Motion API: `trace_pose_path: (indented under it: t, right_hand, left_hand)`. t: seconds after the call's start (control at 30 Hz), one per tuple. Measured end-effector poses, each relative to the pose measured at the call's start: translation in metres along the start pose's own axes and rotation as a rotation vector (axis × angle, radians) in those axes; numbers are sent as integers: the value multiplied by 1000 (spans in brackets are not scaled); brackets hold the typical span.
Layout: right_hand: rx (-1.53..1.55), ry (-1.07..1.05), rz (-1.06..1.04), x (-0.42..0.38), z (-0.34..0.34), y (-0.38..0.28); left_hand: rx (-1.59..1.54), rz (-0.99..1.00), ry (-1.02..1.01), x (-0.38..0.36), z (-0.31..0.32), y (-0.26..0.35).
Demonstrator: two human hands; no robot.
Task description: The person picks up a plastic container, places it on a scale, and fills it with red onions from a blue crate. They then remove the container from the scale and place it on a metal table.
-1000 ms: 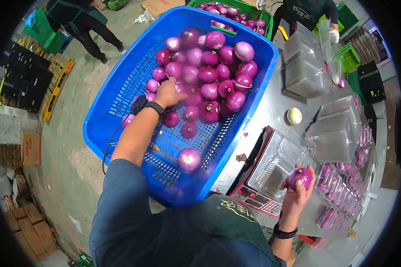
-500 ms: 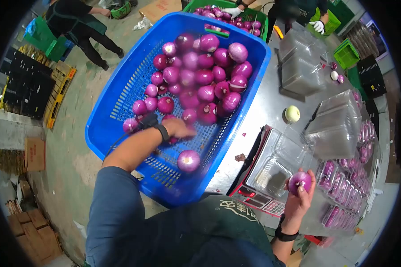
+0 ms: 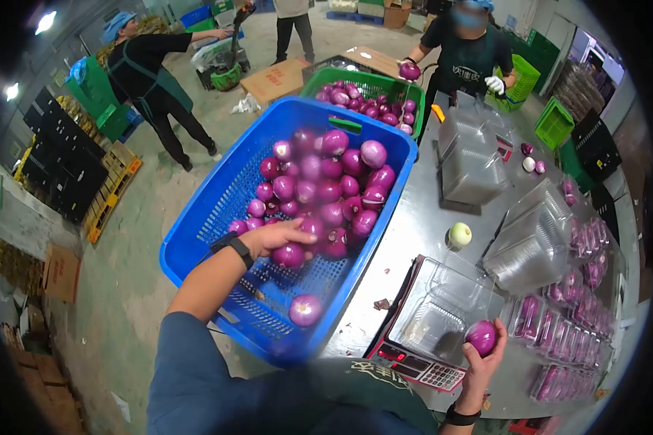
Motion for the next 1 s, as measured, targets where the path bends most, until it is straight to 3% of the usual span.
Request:
trace_pose_path:
  t: [0.03,0.13,0.23,0.33,0.4,0.47,0.67,0.73,0.8,0.87,1.0]
  right_hand:
    - [-19,15,-15,-1,-4,0]
    - [-26,2,10,-2,-9,4]
    - [-310,18,-213,-2,-19,-2]
    - [-473,9,-355,-1,-27,-2]
    - [-509,26,-278,0,-34,3]
    - [-385,-24,-192,-1,-37,3]
    - [-352,-203,-164,8,-40,1]
    - [-446,-199,-339,4,-38,-10]
    - [-546,-226,-505,1,-33,-21]
    - [-537,-239,-544,2,-33,-15]
    - [-626,-265,-683,5,-32,-14]
  left_hand:
    - [-93,57,-104,-5,14,24]
    - [-257,265,-135,-23,52,58]
    - [-318,392,-165,-37,95,67]
    - [-459,399,-80,-60,140,60]
    - [-495,350,0,-74,165,51]
    - [-583,358,-79,-87,206,49]
    - [-229,450,-13,-78,292,32]
    - [-223,414,72,-58,327,29]
    - [-14,389,120,-30,341,9]
    - [264,507,137,7,339,-29]
    - [747,497,189,22,359,-52]
Point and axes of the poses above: each hand's wrist, its own x-axis towards the middle knuckle, its own z-axis out of the palm, y = z × x, the point moved 4 cm from there along x, towards the middle knuckle, and after that the axes turned 15 degrees about z, right-handed, at the moved point
